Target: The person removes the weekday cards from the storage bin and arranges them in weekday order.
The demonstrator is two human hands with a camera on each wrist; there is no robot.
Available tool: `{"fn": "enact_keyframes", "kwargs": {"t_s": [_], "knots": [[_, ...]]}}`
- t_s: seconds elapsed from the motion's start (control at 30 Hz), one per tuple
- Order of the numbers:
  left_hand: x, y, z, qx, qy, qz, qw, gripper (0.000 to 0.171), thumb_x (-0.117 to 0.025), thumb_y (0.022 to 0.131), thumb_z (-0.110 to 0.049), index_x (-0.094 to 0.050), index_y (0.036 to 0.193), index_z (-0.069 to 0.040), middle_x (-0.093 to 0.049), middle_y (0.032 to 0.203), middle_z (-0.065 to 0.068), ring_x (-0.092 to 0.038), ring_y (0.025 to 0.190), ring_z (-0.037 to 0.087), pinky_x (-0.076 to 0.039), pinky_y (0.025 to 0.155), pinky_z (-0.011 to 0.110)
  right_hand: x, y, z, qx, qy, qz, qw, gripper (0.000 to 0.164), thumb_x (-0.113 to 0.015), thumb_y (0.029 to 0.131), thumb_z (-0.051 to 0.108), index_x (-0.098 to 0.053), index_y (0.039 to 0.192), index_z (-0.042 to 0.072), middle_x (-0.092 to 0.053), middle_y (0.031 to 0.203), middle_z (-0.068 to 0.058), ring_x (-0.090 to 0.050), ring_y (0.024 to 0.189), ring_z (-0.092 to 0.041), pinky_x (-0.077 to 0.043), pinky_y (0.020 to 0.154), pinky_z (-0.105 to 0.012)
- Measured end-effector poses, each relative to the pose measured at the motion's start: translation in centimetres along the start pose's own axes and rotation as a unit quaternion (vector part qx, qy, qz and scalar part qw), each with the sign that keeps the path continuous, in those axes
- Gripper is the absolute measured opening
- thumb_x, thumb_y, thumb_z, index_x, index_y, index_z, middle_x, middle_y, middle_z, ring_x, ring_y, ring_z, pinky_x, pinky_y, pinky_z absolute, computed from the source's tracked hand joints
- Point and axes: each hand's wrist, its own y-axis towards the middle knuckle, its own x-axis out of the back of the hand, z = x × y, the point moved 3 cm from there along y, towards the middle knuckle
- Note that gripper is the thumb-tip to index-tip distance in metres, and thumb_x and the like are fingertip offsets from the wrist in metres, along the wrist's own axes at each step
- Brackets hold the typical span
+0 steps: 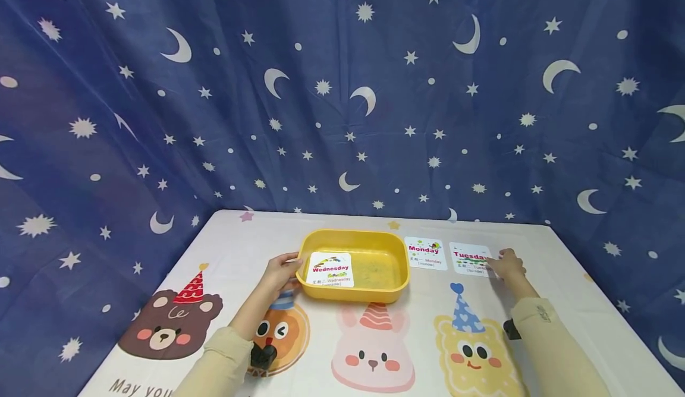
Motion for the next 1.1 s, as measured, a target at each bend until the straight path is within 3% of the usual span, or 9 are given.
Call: {"fn": "enact_keyframes", "kwargs": {"t_s": [0.27, 0.4, 0.57, 0.73, 0.87, 1.1], "knots": [[0.3, 0.1, -0.1, 0.004, -0.005, -0.002, 1.0, 0.043, -0.052, 0.096, -0.014, -0.045, 0.137, -0.002, -0.054, 0.124, 0.026, -0.065, 0.087, 0.018, -0.06, 0.071, 0.029, 0.2, -1.2, 0.7, 0.07, 0.01, -0.03, 0.997, 0.049, -0.044, 0.093, 0.015, -0.033, 0.13, -0.015, -0.044, 0.122, -0.04, -0.043, 0.111, -0.053, -0.04, 0.091, -0.061], [0.2, 0.1, -0.3, -0.001, -0.001, 0.003, 1.0, 0.044, -0.052, 0.097, -0.015, -0.044, 0.137, -0.001, -0.053, 0.124, 0.027, -0.065, 0.085, 0.016, -0.06, 0.072, 0.029, 0.3, -2.0, 1.6, 0.092, 0.031, -0.042, 0.994, 0.044, -0.045, 0.092, 0.014, -0.04, 0.126, -0.013, -0.05, 0.112, -0.037, -0.052, 0.097, -0.045, -0.046, 0.075, -0.049], [0.0, 0.1, -0.1, 0.005, -0.004, 0.001, 1.0, 0.043, -0.052, 0.097, -0.015, -0.045, 0.137, -0.002, -0.054, 0.123, 0.026, -0.065, 0.081, 0.014, -0.06, 0.07, 0.028, 0.3, -3.0, 3.3, 0.127, 0.052, -0.055, 0.989, 0.037, -0.048, 0.093, 0.012, -0.048, 0.12, -0.012, -0.055, 0.102, -0.032, -0.056, 0.085, -0.036, -0.044, 0.061, -0.028], [0.1, -0.1, 0.0, 0.007, -0.008, 0.002, 0.9999, 0.043, -0.052, 0.097, -0.015, -0.045, 0.137, -0.002, -0.054, 0.124, 0.026, -0.065, 0.085, 0.017, -0.06, 0.07, 0.028, -0.3, -4.1, 5.2, 0.142, 0.08, -0.06, 0.985, 0.032, -0.049, 0.093, 0.011, -0.052, 0.118, -0.009, -0.055, 0.103, -0.03, -0.053, 0.087, -0.033, -0.04, 0.063, -0.023], [-0.1, 0.1, 0.0, 0.006, -0.009, 0.002, 0.9999, 0.043, -0.053, 0.096, -0.016, -0.046, 0.137, -0.003, -0.054, 0.125, 0.025, -0.065, 0.088, 0.019, -0.06, 0.07, 0.028, -0.5, -5.1, 6.7, 0.168, 0.122, -0.076, 0.975, 0.028, -0.05, 0.092, 0.007, -0.056, 0.114, -0.009, -0.057, 0.097, -0.026, -0.051, 0.076, -0.021, -0.04, 0.059, -0.019], [0.0, 0.3, 0.1, 0.009, -0.017, 0.0, 0.9998, 0.042, -0.053, 0.096, -0.015, -0.047, 0.136, -0.002, -0.054, 0.125, 0.027, -0.065, 0.08, 0.016, -0.06, 0.066, 0.027, -1.7, -6.5, 9.5, 0.166, 0.21, -0.006, 0.964, 0.03, -0.049, 0.093, 0.007, -0.053, 0.119, -0.008, -0.061, 0.088, -0.009, -0.052, 0.061, 0.0, -0.051, 0.058, -0.016]]}}
